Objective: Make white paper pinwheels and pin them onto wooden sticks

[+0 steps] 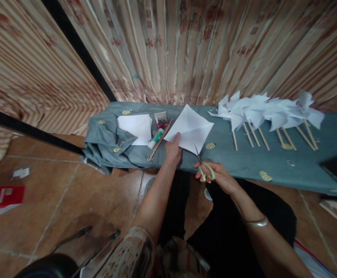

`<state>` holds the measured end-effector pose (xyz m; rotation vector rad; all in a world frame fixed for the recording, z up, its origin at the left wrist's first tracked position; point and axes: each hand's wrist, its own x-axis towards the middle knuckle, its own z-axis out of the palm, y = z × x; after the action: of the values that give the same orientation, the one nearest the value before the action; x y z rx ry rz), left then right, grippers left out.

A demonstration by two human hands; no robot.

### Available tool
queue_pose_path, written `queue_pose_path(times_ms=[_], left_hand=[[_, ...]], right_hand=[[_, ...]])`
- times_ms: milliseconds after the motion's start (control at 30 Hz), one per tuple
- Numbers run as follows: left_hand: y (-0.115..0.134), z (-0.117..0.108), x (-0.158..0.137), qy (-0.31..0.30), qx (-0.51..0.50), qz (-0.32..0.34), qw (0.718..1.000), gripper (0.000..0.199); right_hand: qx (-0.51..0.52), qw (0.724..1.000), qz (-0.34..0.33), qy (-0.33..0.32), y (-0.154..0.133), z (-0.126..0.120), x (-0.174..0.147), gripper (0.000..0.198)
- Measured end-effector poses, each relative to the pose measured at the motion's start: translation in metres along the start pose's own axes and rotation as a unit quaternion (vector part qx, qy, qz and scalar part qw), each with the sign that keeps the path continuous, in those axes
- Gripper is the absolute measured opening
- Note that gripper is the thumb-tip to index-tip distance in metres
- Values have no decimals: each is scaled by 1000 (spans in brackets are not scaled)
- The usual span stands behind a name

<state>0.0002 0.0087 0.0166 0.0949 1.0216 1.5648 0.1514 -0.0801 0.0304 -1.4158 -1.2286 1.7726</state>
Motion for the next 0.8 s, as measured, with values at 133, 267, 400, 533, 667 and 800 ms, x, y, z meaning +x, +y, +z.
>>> queue_pose_path(times_ms=[133, 267, 400, 533, 667, 800], left_hand=[[-1, -2, 2, -5, 1, -1, 1000, 16], [0, -2, 2, -5, 11, -7, 1000, 15], [1, -1, 1, -4, 12, -9, 1000, 13], [1, -1, 1, -6, 17, -9, 1000, 13], [1, -2, 1, -7, 23, -11, 1000, 14], [1, -3, 1, -10, 19, -11, 1000, 14]], right_hand=[[2, 1000, -6, 5, 1, 0, 0, 67], [-1, 1000, -11, 4, 1, 1, 0, 64], [6, 1000, -16, 4, 1, 1, 0, 61], [6, 1000, -15, 6, 2, 1, 1, 61], [11, 1000, -7, 14, 3, 1, 3, 64], [6, 1000, -6, 20, 5, 1, 5, 64]])
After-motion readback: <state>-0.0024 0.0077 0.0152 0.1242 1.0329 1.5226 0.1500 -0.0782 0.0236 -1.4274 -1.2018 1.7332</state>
